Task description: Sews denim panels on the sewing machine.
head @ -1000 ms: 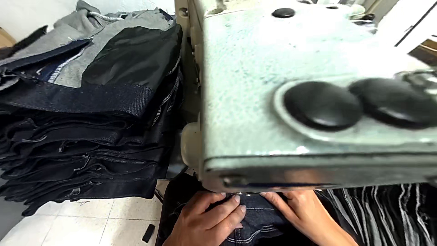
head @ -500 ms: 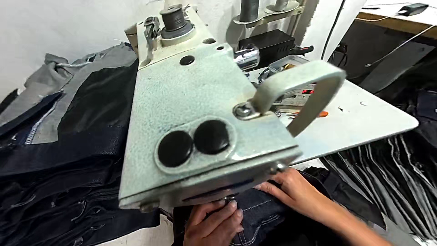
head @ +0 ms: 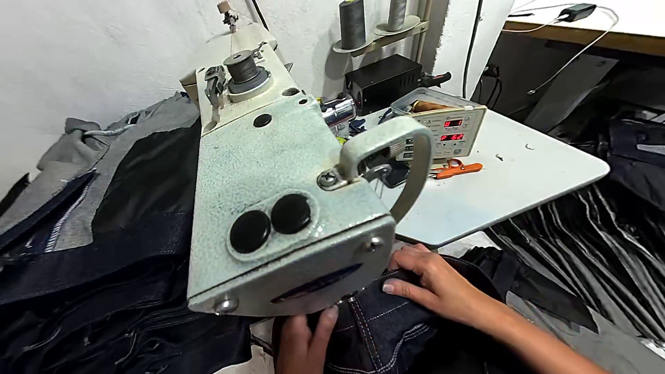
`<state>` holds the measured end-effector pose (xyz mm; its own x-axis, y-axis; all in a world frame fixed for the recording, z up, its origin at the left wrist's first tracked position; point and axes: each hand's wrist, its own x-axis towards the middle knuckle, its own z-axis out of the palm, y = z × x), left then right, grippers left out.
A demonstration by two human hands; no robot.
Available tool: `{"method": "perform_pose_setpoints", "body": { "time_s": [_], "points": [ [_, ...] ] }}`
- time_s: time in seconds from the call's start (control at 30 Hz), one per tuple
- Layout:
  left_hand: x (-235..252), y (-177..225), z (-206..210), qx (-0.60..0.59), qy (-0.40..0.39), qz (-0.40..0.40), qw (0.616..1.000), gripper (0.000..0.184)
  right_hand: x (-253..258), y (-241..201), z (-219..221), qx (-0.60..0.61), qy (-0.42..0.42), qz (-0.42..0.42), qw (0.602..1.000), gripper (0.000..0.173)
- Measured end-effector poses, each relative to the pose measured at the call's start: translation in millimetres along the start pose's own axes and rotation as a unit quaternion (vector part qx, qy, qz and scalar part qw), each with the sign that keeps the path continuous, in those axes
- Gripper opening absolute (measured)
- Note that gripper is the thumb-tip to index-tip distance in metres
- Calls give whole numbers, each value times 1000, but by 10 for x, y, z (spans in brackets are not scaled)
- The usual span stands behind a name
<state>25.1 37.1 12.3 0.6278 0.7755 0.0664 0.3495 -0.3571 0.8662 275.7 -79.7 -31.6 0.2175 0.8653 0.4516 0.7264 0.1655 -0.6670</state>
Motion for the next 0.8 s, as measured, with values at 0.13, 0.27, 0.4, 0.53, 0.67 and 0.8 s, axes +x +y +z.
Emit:
{"method": "perform_pose_setpoints", "body": {
  "time_s": [0.13, 0.27, 0.4, 0.53, 0.67, 0.8],
  "points": [
    [170, 67, 27, 63, 3, -12, 998, 34, 217, 22, 12, 6, 47, 15, 999, 43],
    [409, 205, -83, 189, -77, -67, 977, 36, 532, 16, -30, -14, 51, 20, 998, 30],
    [351, 27, -4, 191, -1, 37, 981, 32, 609, 0, -143, 33, -43, 77, 996, 30],
    [293, 66, 23, 249, 27, 90, 964, 26, 683, -125, -198, 30, -90, 132, 987, 26],
    [311, 1, -20, 237, -21, 39, 971, 33, 742, -369, -297, 29, -119, 197, 973, 24],
    [381, 4, -50, 185, -46, 5, 982, 32, 672, -277, -271, 25, -98, 156, 983, 26]
  ]
}}
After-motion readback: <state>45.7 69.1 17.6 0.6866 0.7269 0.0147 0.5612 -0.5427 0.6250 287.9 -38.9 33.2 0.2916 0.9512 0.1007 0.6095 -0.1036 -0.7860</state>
